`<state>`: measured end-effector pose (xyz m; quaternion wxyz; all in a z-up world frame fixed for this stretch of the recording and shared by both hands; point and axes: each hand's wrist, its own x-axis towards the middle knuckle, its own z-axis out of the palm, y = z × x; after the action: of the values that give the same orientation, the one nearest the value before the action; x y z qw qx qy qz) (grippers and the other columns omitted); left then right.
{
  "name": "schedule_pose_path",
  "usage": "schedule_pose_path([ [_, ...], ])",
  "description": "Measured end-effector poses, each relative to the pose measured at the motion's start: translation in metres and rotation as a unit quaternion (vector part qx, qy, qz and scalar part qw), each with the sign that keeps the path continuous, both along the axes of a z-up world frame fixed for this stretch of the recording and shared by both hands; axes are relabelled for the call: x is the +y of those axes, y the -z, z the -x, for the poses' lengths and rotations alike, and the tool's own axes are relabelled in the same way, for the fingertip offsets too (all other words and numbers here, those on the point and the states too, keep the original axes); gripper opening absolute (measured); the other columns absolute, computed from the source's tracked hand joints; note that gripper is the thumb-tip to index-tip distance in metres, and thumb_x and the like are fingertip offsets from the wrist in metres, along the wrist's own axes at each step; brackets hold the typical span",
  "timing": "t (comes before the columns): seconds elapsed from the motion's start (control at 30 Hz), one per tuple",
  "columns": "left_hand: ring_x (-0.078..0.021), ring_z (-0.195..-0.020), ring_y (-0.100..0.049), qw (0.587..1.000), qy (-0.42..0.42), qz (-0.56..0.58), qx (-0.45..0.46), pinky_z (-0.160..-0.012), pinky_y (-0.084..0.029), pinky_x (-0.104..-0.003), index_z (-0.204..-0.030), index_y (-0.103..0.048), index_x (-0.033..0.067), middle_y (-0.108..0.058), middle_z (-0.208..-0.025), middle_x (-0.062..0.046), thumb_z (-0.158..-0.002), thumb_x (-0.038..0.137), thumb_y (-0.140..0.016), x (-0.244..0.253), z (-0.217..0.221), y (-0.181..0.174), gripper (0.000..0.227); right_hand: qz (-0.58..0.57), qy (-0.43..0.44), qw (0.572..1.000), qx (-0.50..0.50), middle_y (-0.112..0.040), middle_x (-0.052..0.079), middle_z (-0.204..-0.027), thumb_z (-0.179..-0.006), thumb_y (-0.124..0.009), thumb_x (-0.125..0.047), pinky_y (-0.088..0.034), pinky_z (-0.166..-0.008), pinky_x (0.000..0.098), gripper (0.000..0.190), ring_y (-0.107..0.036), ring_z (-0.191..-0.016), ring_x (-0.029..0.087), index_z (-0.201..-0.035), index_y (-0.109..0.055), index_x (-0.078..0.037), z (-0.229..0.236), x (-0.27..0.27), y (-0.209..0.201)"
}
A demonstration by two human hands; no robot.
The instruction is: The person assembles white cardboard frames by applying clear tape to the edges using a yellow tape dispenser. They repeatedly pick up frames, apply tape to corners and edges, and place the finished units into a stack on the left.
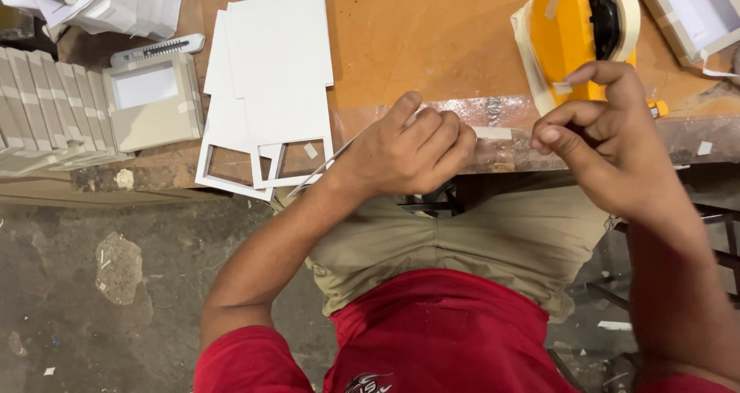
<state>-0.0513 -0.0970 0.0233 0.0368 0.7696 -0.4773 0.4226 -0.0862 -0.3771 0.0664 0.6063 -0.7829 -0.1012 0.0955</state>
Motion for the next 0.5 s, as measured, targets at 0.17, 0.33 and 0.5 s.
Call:
schedule_pose_path([
  [0.17, -0.0143, -0.085, -0.059, 1.000, -0.005, 0.012, -0.019, -0.106, -0.044, -0.045, -0.103, -0.066, 0.0133, -0.065, -0.091, 0.000, -0.106, 0.028, -0.066, -0.002, 0.001, 0.007, 0.015, 0.166, -0.062, 0.982, -0.072, -0.060, 0.011, -0.114, -0.101, -0.060, -0.002, -0.053, -0.082, 0.0260, 0.016, -0.063, -0.098, 0.015, -0.115, -0.059, 0.005, -0.010, -0.006, -0.017],
  [0.33, -0.0147, -0.087, -0.060, 1.000, -0.013, 0.010, -0.019, -0.107, -0.043, -0.046, -0.104, -0.067, 0.0132, -0.066, -0.093, -0.001, -0.108, 0.029, -0.066, -0.002, 0.004, 0.011, 0.016, 0.246, -0.009, 0.962, -0.123, -0.065, 0.011, -0.106, -0.107, -0.065, -0.002, -0.054, -0.077, 0.0248, 0.013, -0.068, -0.085, 0.014, -0.118, -0.061, 0.005, -0.003, -0.008, -0.021],
  [0.5, -0.0151, -0.087, -0.061, 1.000, 0.000, -0.006, -0.015, -0.101, -0.045, -0.043, -0.105, -0.067, 0.0116, -0.067, -0.094, -0.002, -0.105, 0.021, -0.064, 0.000, 0.008, 0.008, 0.010, 0.159, -0.056, 0.985, -0.039, -0.069, 0.008, -0.096, -0.100, -0.063, -0.005, -0.052, -0.069, 0.0231, 0.053, -0.067, -0.082, 0.011, -0.139, -0.029, 0.002, -0.004, -0.009, -0.009],
])
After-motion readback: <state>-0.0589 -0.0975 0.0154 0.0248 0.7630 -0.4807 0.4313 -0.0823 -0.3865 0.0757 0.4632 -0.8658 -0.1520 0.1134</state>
